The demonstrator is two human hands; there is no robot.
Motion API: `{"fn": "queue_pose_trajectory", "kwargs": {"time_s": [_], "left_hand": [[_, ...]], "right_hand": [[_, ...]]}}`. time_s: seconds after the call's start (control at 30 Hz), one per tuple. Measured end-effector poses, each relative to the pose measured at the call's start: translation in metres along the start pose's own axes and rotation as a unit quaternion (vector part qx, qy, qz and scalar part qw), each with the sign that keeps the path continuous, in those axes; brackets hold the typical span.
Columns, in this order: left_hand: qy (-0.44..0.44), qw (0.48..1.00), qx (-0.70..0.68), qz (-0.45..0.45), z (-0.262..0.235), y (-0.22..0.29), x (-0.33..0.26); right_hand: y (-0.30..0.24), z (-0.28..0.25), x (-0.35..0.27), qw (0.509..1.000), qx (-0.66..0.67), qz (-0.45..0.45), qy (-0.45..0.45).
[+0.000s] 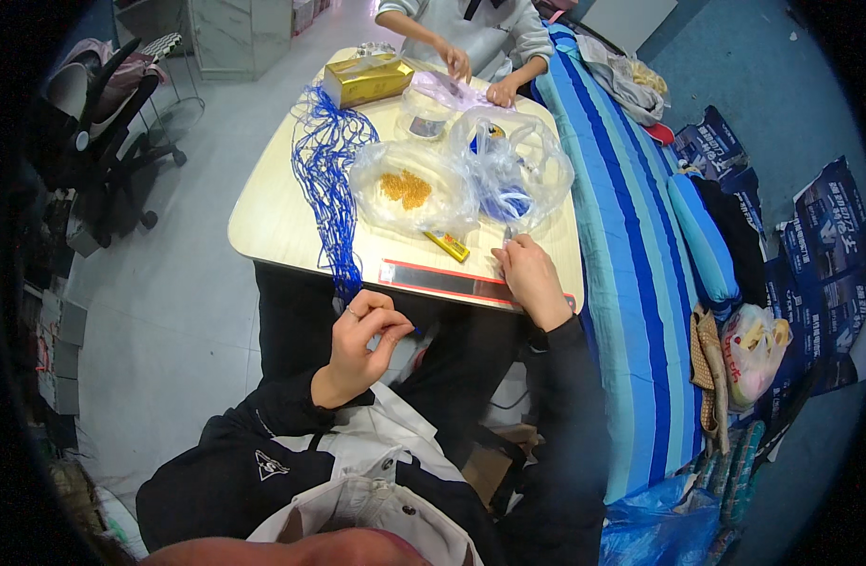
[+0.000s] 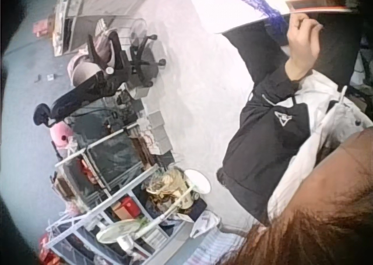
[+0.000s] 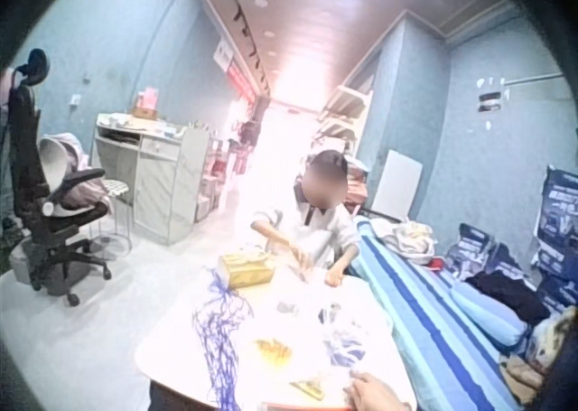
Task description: The person threads small beads onto blue netting strands, measures lengths against a ruler, ties knots, and uses a lighter to melt and seal the net ends. The person repeats these steps for multiple strands.
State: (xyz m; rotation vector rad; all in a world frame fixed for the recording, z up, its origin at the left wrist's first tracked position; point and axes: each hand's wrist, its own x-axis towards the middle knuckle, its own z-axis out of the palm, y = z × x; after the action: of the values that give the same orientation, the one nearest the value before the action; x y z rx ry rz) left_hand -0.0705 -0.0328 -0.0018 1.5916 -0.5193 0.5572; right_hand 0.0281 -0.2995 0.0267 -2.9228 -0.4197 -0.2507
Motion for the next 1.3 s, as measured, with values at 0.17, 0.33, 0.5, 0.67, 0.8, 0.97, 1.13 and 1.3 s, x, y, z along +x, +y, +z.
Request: {"fn": "queue_pose_trajectory", "kwargs": {"time_s": [0.17, 0.33, 0.5, 0.67, 0.8, 0.97, 1.13, 1.3], "left_hand": [[0.001, 0.984, -0.125, -0.129, 0.004, 0.006, 0.0], [0.033, 0.95, -0.24, -0.2, 0.003, 0.008, -0.002], [0.033, 0.958, -0.217, -0.184, -0.001, 0.008, -0.004], [0.024, 0.965, -0.183, -0.187, 0.0, 0.006, -0.004], [0.014, 0.94, -0.246, -0.235, 0.002, 0.009, -0.006], [0.02, 0.943, -0.244, -0.227, 0.004, 0.012, -0.008], [0.007, 0.954, -0.205, -0.218, 0.003, 0.011, -0.009], [0.01, 0.951, -0.215, -0.221, 0.004, 0.011, -0.01]], "right_hand": [[0.016, 0.021, -0.008, 0.991, -0.089, 0.038, 0.093], [0.023, 0.024, -0.011, 0.98, -0.179, 0.059, 0.057], [-0.021, -0.024, -0.04, 0.99, -0.083, 0.09, 0.064], [-0.113, -0.019, -0.102, 0.909, 0.378, 0.095, 0.146], [-0.15, 0.024, -0.108, 0.873, 0.43, 0.022, 0.229], [-0.156, 0.039, -0.101, 0.907, 0.313, -0.003, 0.281], [-0.155, 0.04, -0.1, 0.913, 0.262, -0.017, 0.313], [-0.153, 0.042, -0.1, 0.914, 0.252, -0.018, 0.317]]}}
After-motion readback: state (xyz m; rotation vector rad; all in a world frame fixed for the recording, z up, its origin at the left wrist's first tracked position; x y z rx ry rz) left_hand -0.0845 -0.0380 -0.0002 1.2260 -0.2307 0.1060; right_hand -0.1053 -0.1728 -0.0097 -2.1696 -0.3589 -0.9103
